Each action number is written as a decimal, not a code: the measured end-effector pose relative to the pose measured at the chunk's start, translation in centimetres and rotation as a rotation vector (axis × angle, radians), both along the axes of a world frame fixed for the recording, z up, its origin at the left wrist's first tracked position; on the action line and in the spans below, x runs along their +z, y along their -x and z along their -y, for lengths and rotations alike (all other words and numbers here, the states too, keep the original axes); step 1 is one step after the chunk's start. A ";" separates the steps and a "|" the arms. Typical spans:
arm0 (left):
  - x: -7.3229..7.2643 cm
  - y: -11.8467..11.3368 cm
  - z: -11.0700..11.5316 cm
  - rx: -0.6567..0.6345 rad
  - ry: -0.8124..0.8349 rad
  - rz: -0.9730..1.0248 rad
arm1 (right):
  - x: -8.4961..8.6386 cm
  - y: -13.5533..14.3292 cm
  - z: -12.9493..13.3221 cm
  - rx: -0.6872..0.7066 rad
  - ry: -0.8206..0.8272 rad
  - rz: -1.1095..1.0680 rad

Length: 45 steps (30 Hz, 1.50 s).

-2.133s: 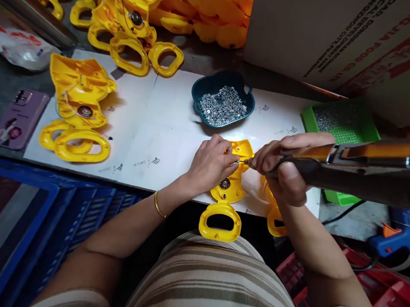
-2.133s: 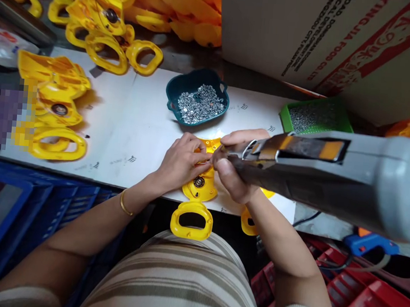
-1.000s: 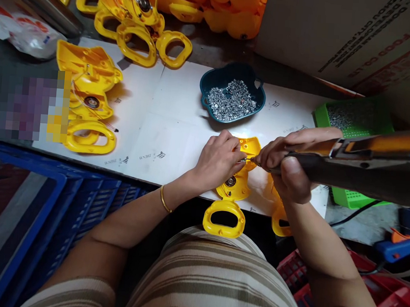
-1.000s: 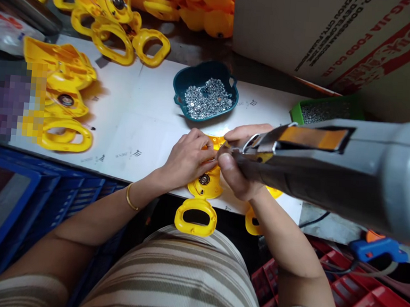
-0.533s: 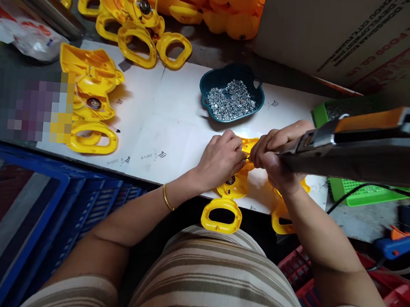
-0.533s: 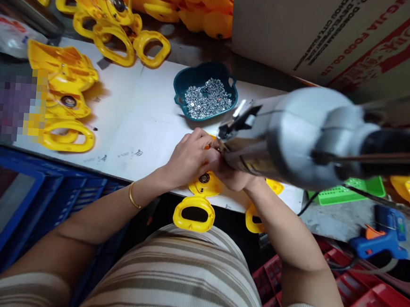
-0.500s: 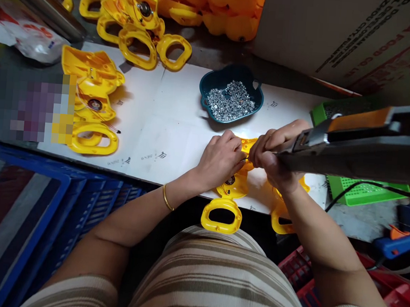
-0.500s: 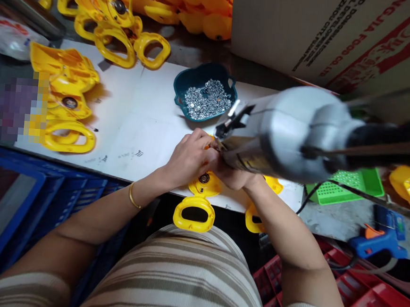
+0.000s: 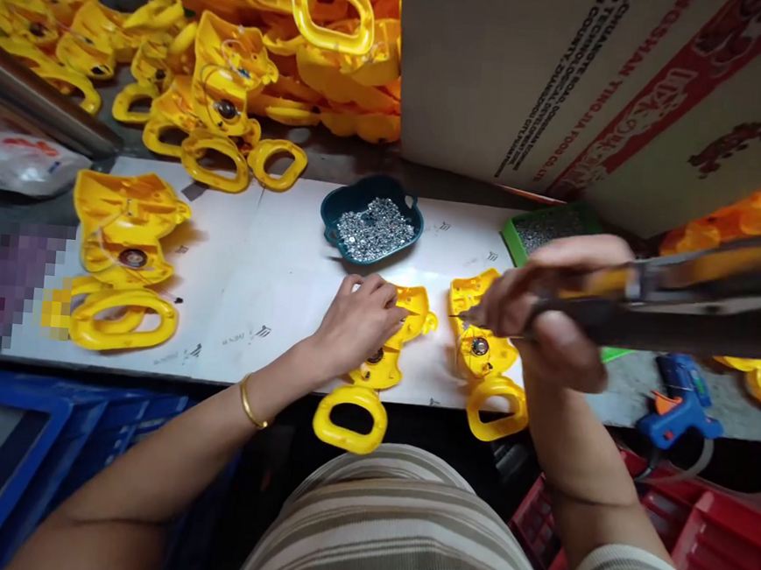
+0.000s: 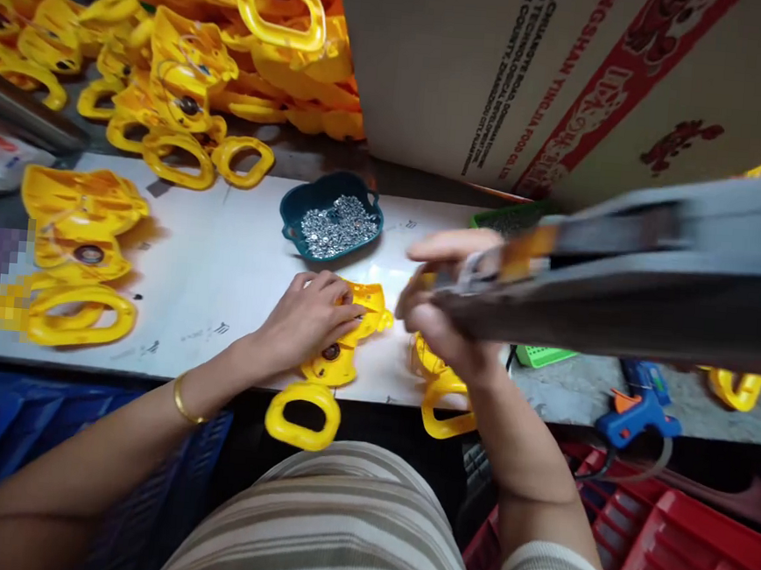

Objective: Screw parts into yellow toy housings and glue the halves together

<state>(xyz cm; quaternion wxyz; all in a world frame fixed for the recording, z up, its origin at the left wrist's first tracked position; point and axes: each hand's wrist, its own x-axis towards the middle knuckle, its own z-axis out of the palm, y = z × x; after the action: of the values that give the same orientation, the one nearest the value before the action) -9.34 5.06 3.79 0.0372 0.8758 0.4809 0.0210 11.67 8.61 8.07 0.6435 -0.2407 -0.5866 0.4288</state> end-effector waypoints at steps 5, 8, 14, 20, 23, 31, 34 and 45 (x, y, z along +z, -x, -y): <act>1.4 1.1 -0.6 -0.072 0.107 -0.038 | 0.1 -4.2 -1.1 -0.085 -0.117 -0.093; 2.2 2.1 -1.3 -0.119 0.165 -0.054 | -1.5 -5.6 -1.2 -0.150 -0.059 -0.076; 3.8 1.3 -2.4 -0.129 0.105 0.097 | -2.0 -6.3 -0.2 -0.144 -0.045 -0.095; 4.9 -5.5 -4.1 -0.334 0.206 0.032 | -1.6 -6.4 0.2 -0.131 -0.014 -0.080; 5.1 -8.3 -5.8 -0.485 0.284 -0.095 | -1.9 -6.9 0.5 -0.099 -0.006 -0.082; 5.3 -10.1 -8.3 -0.586 0.424 -0.239 | -1.2 -8.7 1.7 -0.097 0.029 -0.058; 4.9 -9.4 -8.7 -0.686 0.394 -0.179 | -1.0 -9.3 2.0 -0.133 0.052 -0.056; -0.7 -8.4 -3.5 -0.310 -0.175 0.357 | -2.6 -10.1 1.9 -0.171 0.041 -0.085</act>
<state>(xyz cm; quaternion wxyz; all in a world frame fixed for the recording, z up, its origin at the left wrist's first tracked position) -0.99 8.60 3.05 0.0484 0.9214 0.3228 0.2109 21.79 6.74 5.49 0.6968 -0.2847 -0.5271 0.3943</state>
